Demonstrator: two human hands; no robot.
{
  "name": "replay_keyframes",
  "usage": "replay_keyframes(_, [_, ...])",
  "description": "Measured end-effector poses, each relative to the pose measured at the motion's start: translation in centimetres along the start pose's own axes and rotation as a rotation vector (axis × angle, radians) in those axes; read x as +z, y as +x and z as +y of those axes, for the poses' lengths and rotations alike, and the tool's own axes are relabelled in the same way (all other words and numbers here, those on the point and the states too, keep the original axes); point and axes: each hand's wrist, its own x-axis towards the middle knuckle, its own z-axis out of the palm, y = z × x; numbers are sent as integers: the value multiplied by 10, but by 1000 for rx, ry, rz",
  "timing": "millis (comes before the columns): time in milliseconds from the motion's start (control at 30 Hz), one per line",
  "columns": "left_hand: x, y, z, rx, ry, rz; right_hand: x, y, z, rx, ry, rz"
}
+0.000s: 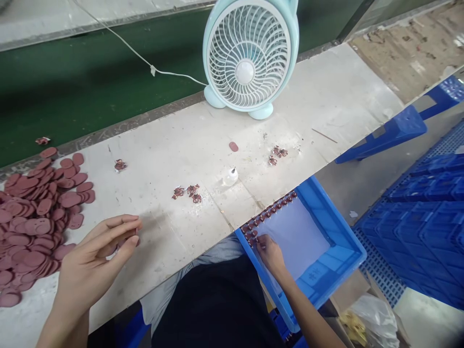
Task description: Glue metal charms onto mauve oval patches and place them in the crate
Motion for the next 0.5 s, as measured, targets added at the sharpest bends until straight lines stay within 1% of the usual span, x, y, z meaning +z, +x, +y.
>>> replay_keyframes(200, [-1, -2, 1, 0, -21, 6, -11, -11, -10, 22, -51, -12])
replay_keyframes(400, [2, -1, 5, -14, -90, 11, -13, -13, -17, -10, -42, -183])
replay_keyframes(500, [5, 2, 3, -21, -104, 23, -13, -9, -21, -10, -39, -240])
